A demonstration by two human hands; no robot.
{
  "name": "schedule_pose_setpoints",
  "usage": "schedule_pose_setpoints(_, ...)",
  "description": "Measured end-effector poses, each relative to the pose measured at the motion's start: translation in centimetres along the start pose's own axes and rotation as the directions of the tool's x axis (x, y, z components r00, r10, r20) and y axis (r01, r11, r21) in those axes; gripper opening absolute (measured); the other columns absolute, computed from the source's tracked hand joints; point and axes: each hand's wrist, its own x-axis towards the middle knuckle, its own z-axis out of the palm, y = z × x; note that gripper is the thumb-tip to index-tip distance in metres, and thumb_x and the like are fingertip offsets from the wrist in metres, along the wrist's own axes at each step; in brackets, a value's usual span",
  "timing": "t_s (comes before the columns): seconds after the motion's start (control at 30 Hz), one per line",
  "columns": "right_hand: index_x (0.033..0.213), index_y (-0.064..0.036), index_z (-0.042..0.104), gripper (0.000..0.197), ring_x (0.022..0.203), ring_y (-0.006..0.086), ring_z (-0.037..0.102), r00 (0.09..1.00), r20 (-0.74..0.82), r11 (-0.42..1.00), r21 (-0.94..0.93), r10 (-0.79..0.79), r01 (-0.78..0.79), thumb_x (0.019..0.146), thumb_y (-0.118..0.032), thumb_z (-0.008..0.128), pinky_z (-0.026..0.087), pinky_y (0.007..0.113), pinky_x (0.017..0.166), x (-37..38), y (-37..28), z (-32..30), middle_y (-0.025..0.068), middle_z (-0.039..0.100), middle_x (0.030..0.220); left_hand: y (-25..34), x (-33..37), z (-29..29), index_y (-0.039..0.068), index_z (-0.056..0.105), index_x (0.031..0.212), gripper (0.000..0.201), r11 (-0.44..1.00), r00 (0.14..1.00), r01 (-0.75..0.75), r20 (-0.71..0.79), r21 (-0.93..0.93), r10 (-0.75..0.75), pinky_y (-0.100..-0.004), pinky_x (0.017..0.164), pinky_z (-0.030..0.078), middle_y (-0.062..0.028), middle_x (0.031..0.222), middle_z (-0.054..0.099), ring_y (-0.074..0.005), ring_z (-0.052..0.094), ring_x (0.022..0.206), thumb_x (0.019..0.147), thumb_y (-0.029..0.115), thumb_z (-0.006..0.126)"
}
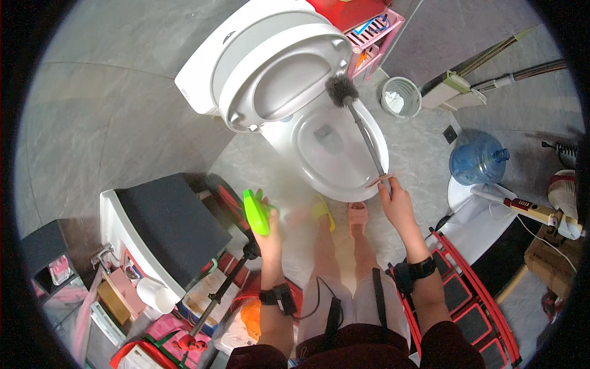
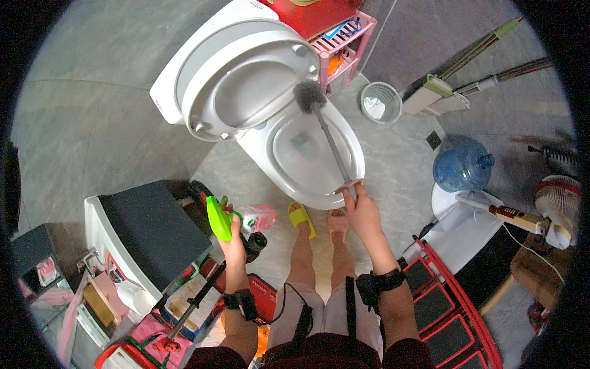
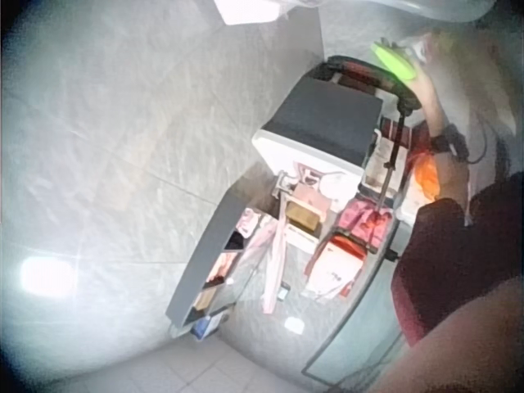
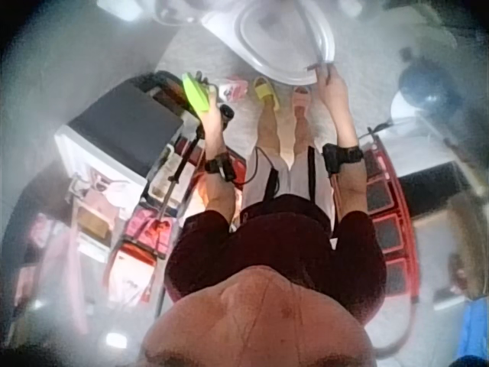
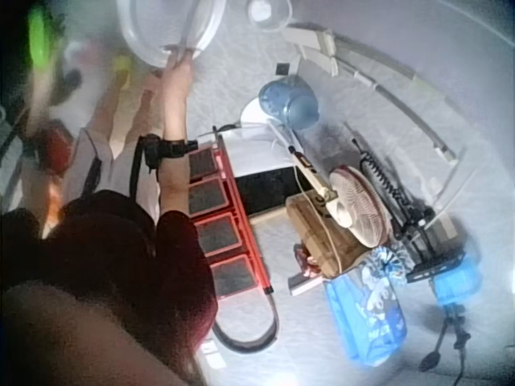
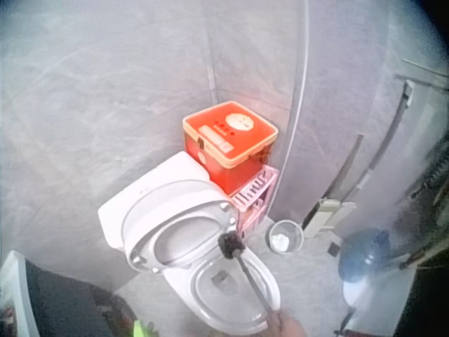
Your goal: Cleaning the toilet bowl using a brush and spray cleaner.
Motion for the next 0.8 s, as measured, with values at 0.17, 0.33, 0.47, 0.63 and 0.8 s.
schedule_pose_setpoints(0.17,0.108,0.0005,0.055,0.033,0.057,0.0381,0.059,0.997,-0.053,0.997,0.054,-0.056,0.059,0.09,-0.027,0.054,0.042,0.041,0.05,0.4,-0.2,0.3,0.022,0.057,0.063,-0.7,-0.1,-0.3,0.001,0.033,0.137,0.058,0.998,0.999,0.037,0.009,0.044,-0.038,-0.0343,0.101,0.034,-0.0108,0.135,0.043,-0.0208,0.045,0.118,0.086,0.008,0.058)
schedule_pose_setpoints(0.33,0.116,-0.0002,0.052,0.035,0.071,0.0448,0.06,0.999,0.03,0.999,0.033,-0.03,0.029,0.09,-0.024,0.053,0.047,0.048,0.058,2.6,-0.5,-0.3,0.0268,0.061,0.074,-1.8,0.1,0.4,0.001,0.032,0.138,0.063,0.99,0.987,0.061,0.141,0.129,-0.079,-0.0343,0.098,0.037,-0.011,0.133,0.046,-0.0211,0.049,0.115,0.082,0.006,0.061)
schedule_pose_setpoints(0.47,0.115,-0.0011,0.052,0.033,0.071,0.044,0.06,0.997,0.027,0.997,0.011,-0.078,0.078,0.09,-0.023,0.054,0.047,0.047,0.057,2.9,0.5,-0.9,0.0268,0.062,0.075,-1.0,1.2,3.9,0.0,0.048,0.122,0.042,0.986,0.969,-0.03,0.245,0.162,-0.011,-0.0279,0.081,0.044,-0.0071,0.102,0.057,-0.0143,0.053,0.09,0.084,0.01,0.062)
schedule_pose_setpoints(0.63,0.111,-0.0022,0.055,0.03,0.071,0.0435,0.06,0.992,-0.025,0.992,0.045,-0.12,0.121,0.09,-0.024,0.053,0.047,0.047,0.058,3.5,1.8,-0.5,0.0249,0.063,0.076,-4.2,4.0,7.8,0.002,0.047,0.125,0.044,0.984,0.943,0.037,0.321,0.172,-0.091,-0.026,0.079,0.044,-0.0059,0.102,0.057,-0.0131,0.053,0.089,0.085,0.012,0.061)
schedule_pose_setpoints(0.8,0.109,-0.0028,0.056,0.029,0.071,0.043,0.06,0.993,-0.014,0.993,0.011,-0.114,0.114,0.09,-0.025,0.053,0.047,0.047,0.059,3.9,1.9,-1.2,0.0233,0.063,0.077,-5.6,6.0,10.2,0.001,0.049,0.125,0.042,0.929,0.893,0.156,0.354,0.336,-0.279,-0.0249,0.075,0.044,-0.0041,0.1,0.058,-0.0106,0.053,0.087,0.087,0.016,0.06)
